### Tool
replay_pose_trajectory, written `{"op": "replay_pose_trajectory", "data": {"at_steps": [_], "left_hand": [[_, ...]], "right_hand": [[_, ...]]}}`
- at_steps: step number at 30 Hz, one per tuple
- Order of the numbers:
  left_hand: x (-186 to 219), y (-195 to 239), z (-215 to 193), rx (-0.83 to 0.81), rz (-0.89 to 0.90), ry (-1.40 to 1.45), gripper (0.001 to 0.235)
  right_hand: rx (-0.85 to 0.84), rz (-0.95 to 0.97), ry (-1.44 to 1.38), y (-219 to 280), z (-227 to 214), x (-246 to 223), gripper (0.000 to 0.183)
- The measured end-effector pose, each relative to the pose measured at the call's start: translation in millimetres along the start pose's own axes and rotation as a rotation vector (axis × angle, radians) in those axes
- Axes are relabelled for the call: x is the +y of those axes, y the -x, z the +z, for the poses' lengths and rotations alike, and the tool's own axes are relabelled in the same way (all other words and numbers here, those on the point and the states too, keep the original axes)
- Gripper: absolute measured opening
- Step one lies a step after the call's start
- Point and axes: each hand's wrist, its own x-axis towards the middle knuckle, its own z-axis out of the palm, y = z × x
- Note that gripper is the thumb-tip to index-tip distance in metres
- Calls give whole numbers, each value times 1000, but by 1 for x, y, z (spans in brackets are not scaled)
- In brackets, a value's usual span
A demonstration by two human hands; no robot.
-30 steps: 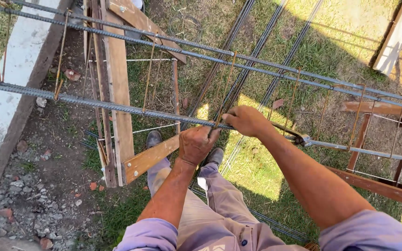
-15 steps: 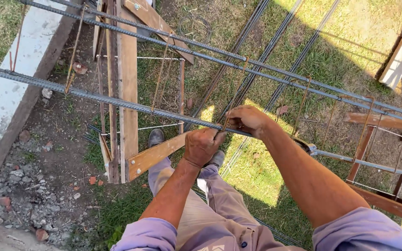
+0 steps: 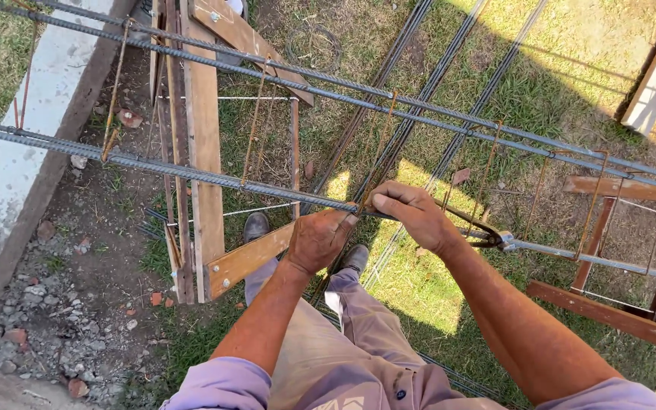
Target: Tying rebar rods together with wire using end-cutting pliers to construct a reinforcement frame
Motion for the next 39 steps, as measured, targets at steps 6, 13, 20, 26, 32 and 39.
{"op": "replay_pose_trajectory", "data": {"at_steps": [6,13,20,26,32,39], "left_hand": [[7,-2,-3,-16,-83,57,34],[6,7,1,-12,-185,115,32],[8,23,15,-5,-371,211,33],[50,33,9,42,-549,581,51],[63,30,10,-52,-658,250,48],[69,9,25,-339,-516,-472,40]], "right_hand": [[-53,247,-72,-18,-3,9,15],[-242,421,103,-28,0,9,39],[-120,278,251,-15,17,-3,32],[20,256,571,-5,25,-3,43],[58,326,702,0,28,-2,45],[87,252,667,8,22,-10,41]]}}
